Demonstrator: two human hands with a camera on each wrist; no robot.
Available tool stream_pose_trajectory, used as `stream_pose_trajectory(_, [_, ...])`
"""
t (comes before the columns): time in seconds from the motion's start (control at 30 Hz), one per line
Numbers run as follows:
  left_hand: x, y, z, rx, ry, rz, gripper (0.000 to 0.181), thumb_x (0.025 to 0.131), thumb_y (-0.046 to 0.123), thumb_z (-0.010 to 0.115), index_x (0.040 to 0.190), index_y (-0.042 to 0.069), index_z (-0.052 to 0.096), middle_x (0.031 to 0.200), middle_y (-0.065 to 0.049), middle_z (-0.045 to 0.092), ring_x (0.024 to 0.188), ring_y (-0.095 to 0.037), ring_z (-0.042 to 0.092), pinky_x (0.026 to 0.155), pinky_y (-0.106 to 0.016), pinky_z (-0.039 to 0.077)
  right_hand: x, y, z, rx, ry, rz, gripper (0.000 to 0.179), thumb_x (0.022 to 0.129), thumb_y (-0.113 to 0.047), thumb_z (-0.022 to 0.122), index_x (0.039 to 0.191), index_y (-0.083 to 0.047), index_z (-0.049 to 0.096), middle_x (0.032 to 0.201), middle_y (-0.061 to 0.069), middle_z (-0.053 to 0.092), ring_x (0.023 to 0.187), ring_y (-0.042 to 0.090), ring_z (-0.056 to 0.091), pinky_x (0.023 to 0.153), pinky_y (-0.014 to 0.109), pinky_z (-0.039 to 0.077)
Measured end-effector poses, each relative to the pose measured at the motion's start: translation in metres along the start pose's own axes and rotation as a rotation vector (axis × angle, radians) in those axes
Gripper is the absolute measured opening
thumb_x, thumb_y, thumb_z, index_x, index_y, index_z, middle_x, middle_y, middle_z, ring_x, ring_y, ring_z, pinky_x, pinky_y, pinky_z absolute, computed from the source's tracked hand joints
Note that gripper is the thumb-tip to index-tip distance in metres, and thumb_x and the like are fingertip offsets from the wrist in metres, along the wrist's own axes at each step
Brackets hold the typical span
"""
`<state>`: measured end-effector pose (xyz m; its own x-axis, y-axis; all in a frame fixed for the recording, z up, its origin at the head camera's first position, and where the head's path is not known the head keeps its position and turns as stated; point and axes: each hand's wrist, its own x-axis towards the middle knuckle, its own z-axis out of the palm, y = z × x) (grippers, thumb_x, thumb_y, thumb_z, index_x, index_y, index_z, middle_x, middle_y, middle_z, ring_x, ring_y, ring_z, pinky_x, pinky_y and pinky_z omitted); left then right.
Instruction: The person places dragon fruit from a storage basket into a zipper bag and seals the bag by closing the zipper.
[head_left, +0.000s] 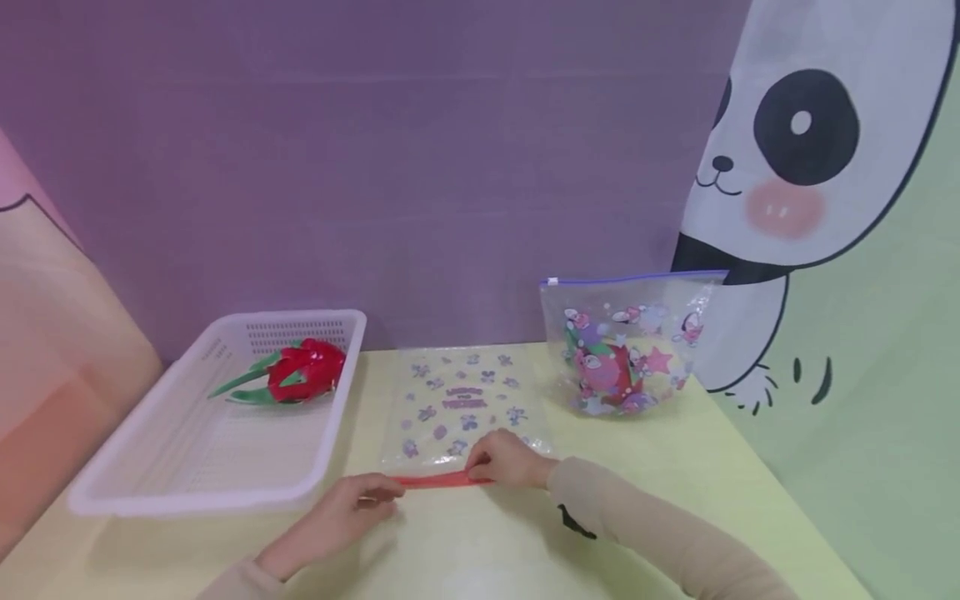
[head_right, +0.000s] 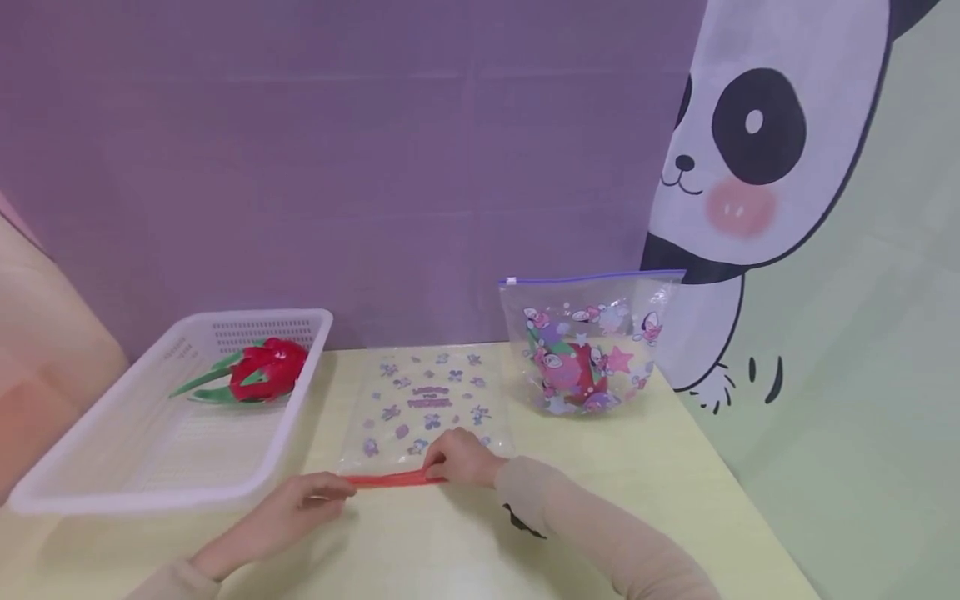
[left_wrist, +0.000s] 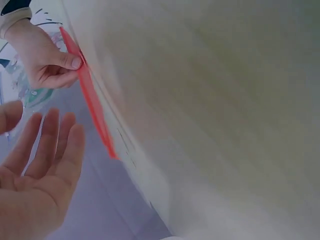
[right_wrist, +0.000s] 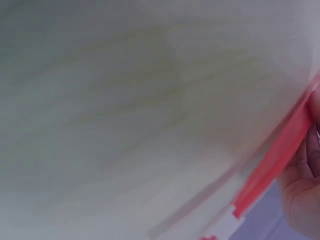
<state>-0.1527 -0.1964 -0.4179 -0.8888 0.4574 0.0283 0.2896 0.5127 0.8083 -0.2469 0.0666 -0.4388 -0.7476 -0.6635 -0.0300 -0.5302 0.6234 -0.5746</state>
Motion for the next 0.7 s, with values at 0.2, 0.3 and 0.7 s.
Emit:
stream_pose_trajectory(0.2, [0.002, 0.001, 0.0, 0.01, 0.113, -0.008, 0.026, 0.087, 0.018, 0.06, 0.106, 0.001, 0.064, 0.101, -0.009, 0.068, 0.092, -0.017, 0.064, 0.077, -0.02, 0.052, 0.0, -0.001, -0.004, 0.039, 0.031, 0.025, 0.006, 0.077, -0.014, 0.071, 0.083, -0.015, 0.071, 0.081, -0.005, 0.069, 0.075, 0.001, 0.06, 0.08, 0.021, 0.047])
stream_pose_trajectory(0.3, [0.002, 0.0, 0.002, -0.003, 0.109, 0.008, 0.027, 0.087, 0.018, 0.06, 0.106, -0.002, 0.064, 0.097, -0.009, 0.068, 0.088, -0.014, 0.065, 0.075, -0.018, 0.051, 0.0, -0.003, -0.005, 0.077, 0.054, 0.025, 0.007, 0.076, -0.012, 0.072, 0.083, -0.013, 0.072, 0.08, -0.004, 0.07, 0.075, 0.004, 0.061, 0.079, 0.023, 0.049])
stream_pose_trajectory(0.7, [0.019, 0.008, 0.01, -0.103, 0.149, -0.078, 0.033, 0.088, 0.015, 0.058, 0.111, -0.008, 0.059, 0.104, -0.017, 0.066, 0.096, -0.027, 0.064, 0.08, -0.028, 0.053, -0.002, -0.017, -0.007, 0.387, 0.135, 0.169, 0.009, 0.078, -0.012, 0.07, 0.086, -0.009, 0.072, 0.077, -0.001, 0.069, 0.068, 0.008, 0.058, 0.064, 0.023, 0.05])
